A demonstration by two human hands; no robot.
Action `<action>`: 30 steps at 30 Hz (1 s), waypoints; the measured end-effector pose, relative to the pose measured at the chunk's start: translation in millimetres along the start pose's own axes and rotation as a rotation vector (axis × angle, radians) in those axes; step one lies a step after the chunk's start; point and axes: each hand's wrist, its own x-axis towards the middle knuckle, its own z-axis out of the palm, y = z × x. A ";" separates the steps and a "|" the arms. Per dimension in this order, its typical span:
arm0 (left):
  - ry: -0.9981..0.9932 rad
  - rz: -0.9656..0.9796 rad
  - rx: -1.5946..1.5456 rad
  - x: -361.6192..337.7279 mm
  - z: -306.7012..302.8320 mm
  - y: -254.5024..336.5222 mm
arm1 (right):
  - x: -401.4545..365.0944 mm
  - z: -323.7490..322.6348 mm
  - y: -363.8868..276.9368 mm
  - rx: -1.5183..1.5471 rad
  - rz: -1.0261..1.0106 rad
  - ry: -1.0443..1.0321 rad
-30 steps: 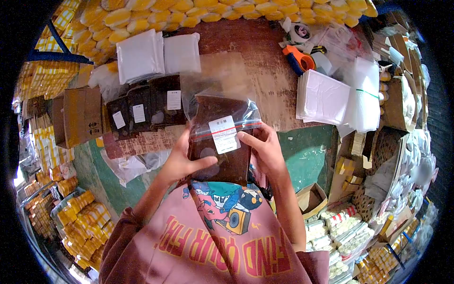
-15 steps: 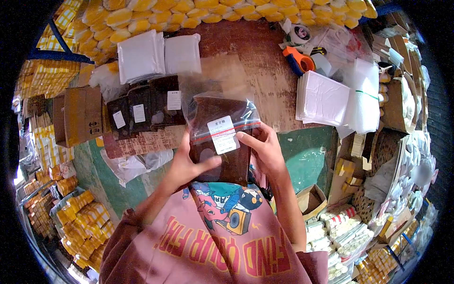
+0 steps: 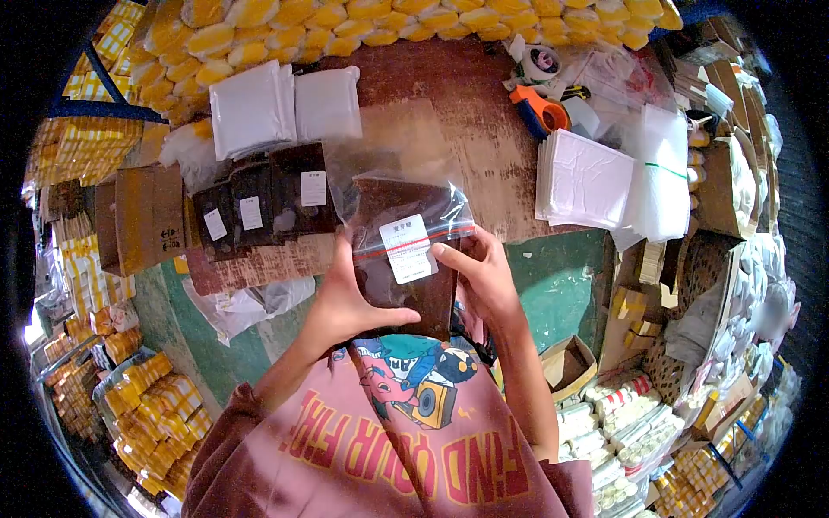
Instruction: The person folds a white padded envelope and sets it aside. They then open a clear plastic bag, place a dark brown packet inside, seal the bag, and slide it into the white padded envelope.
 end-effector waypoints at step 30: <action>-0.309 -0.038 -0.562 -13.8 -28.0 -27.0 | -19.0 10.8 3.3 -0.162 -0.016 -0.069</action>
